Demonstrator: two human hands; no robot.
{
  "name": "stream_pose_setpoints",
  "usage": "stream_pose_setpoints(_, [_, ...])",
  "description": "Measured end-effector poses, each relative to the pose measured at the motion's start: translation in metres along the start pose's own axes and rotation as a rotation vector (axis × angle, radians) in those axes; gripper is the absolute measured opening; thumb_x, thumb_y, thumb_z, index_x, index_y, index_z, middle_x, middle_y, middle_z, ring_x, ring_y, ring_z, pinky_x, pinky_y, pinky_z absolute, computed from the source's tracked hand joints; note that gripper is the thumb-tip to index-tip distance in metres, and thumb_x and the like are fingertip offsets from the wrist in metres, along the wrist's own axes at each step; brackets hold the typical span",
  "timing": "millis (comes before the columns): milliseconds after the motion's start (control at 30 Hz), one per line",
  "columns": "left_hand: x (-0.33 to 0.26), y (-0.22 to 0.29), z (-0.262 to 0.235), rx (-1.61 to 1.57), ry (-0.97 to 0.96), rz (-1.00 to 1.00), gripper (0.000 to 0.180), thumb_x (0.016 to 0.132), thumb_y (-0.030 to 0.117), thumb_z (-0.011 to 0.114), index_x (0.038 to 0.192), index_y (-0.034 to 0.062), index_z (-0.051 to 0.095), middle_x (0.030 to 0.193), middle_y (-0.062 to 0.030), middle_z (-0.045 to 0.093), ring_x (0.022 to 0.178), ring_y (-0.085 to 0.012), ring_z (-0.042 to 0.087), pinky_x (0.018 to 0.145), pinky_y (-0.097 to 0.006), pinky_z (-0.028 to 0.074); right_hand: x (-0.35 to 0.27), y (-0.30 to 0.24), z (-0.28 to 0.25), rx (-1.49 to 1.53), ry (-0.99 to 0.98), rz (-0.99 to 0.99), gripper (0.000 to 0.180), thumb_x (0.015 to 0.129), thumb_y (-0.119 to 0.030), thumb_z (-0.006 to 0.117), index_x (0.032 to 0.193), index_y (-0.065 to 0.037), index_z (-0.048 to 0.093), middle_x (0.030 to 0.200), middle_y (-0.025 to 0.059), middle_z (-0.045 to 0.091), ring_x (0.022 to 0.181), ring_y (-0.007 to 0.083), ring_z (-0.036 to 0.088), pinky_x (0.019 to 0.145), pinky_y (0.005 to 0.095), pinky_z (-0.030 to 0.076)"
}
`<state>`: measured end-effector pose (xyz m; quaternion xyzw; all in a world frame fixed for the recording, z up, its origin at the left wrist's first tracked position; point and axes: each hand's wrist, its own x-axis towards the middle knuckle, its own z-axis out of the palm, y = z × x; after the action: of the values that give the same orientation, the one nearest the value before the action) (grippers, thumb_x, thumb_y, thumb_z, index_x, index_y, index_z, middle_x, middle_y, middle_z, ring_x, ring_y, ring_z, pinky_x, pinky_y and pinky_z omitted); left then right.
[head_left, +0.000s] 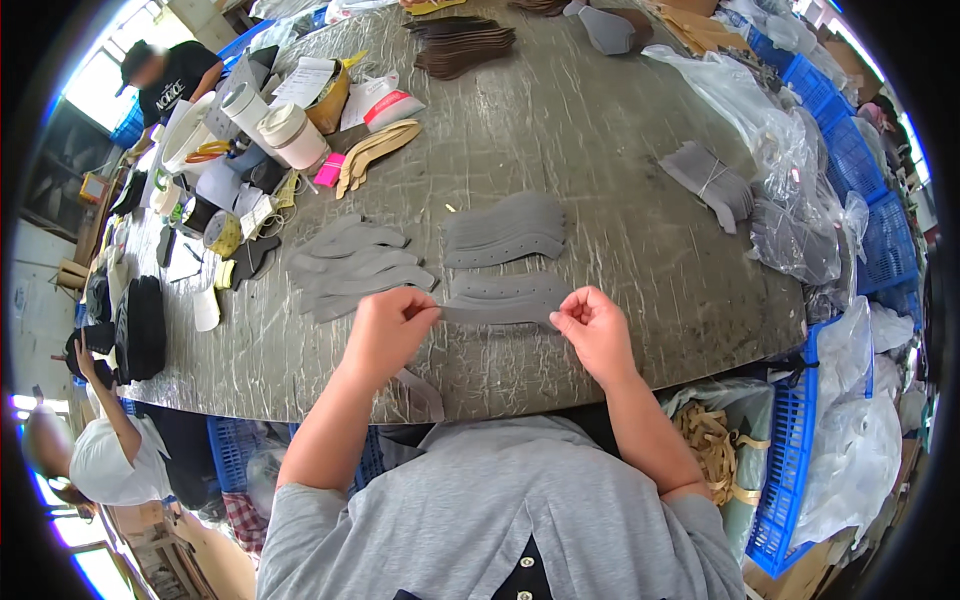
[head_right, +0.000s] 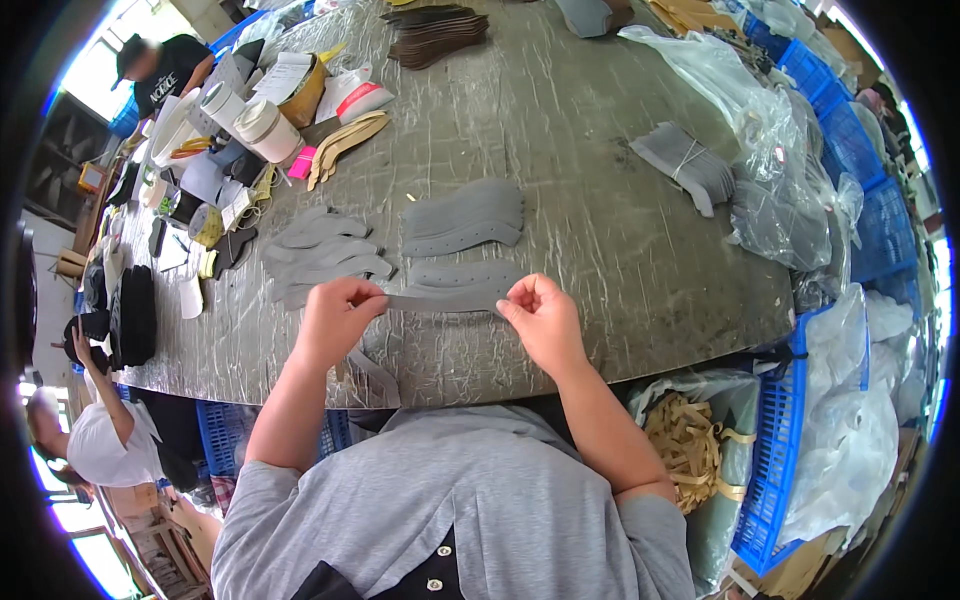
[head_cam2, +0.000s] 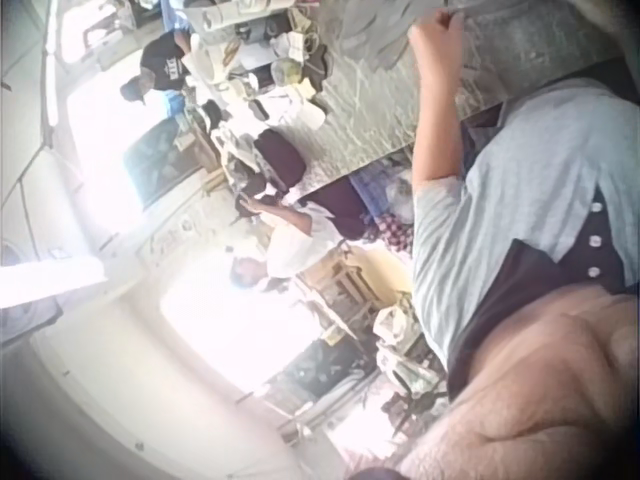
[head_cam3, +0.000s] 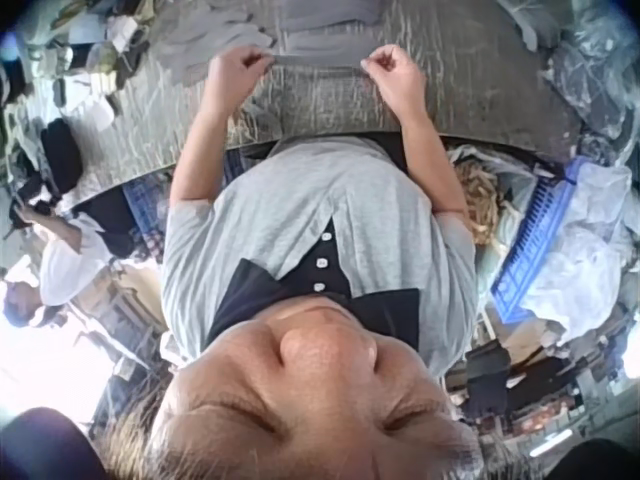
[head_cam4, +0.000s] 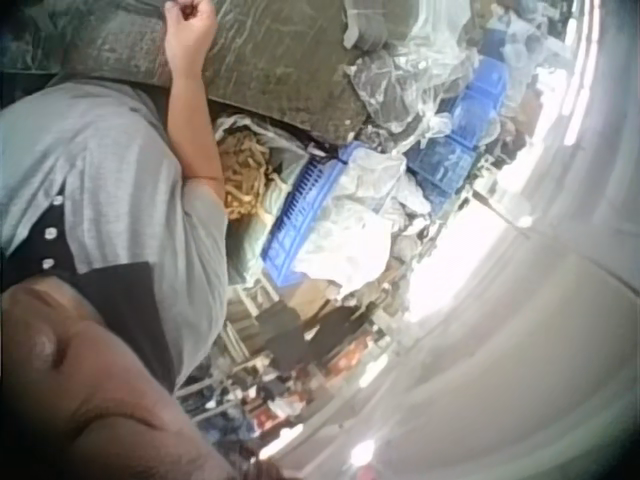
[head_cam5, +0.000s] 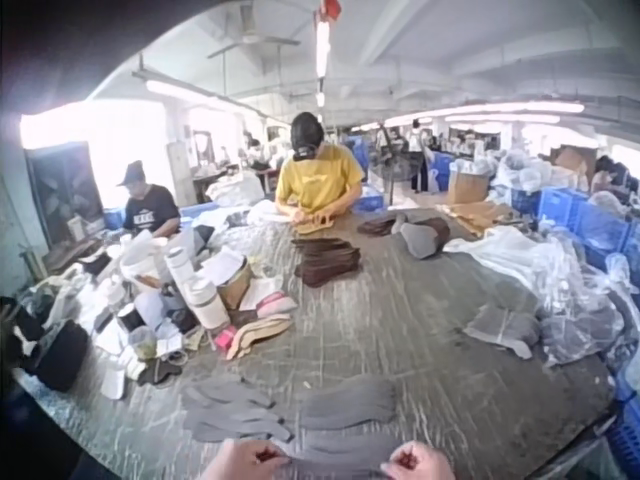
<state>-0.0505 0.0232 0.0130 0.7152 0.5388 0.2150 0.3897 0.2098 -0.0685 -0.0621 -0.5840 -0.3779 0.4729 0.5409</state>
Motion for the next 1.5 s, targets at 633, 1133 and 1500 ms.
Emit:
stream_pose_setpoints(633, [0.04, -0.035, 0.029, 0.163, -0.191, -0.115, 0.014, 0.078, 0.012, 0.07, 0.083, -0.0012, 0.07, 0.072, -0.0097, 0.07, 0.066, -0.0157, 0.065, 0.064, -0.03, 0.05, 0.01, 0.014, 0.003, -0.413, 0.095, -0.044, 0.014, 0.078, -0.003, 0.071, 0.087, 0.0, 0.061, 0.07, 0.0071, 0.064, 0.063, 0.0123, 0.06, 0.059, 0.0282, 0.049])
stream_pose_setpoints(1133, [0.041, -0.03, 0.027, 0.143, -0.214, -0.1, 0.011, 0.078, 0.011, 0.071, 0.079, 0.0001, 0.07, 0.067, -0.0077, 0.067, 0.062, -0.0138, 0.061, 0.06, -0.03, 0.048, 0.007, 0.013, 0.003, -0.482, 0.06, -0.099, 0.013, 0.079, 0.003, 0.071, 0.082, -0.001, 0.059, 0.072, 0.0014, 0.06, 0.064, 0.0056, 0.054, 0.058, 0.023, 0.047])
stream_pose_setpoints(1500, [0.042, -0.034, 0.029, 0.183, -0.214, -0.107, 0.017, 0.077, 0.017, 0.072, 0.086, 0.0027, 0.071, 0.077, -0.0152, 0.07, 0.074, -0.0304, 0.068, 0.069, -0.038, 0.052, 0.001, 0.005, 0.005, -0.516, 0.062, -0.133, 0.011, 0.077, -0.001, 0.07, 0.083, 0.0, 0.061, 0.072, 0.0111, 0.067, 0.066, 0.0197, 0.066, 0.062, 0.0315, 0.051])
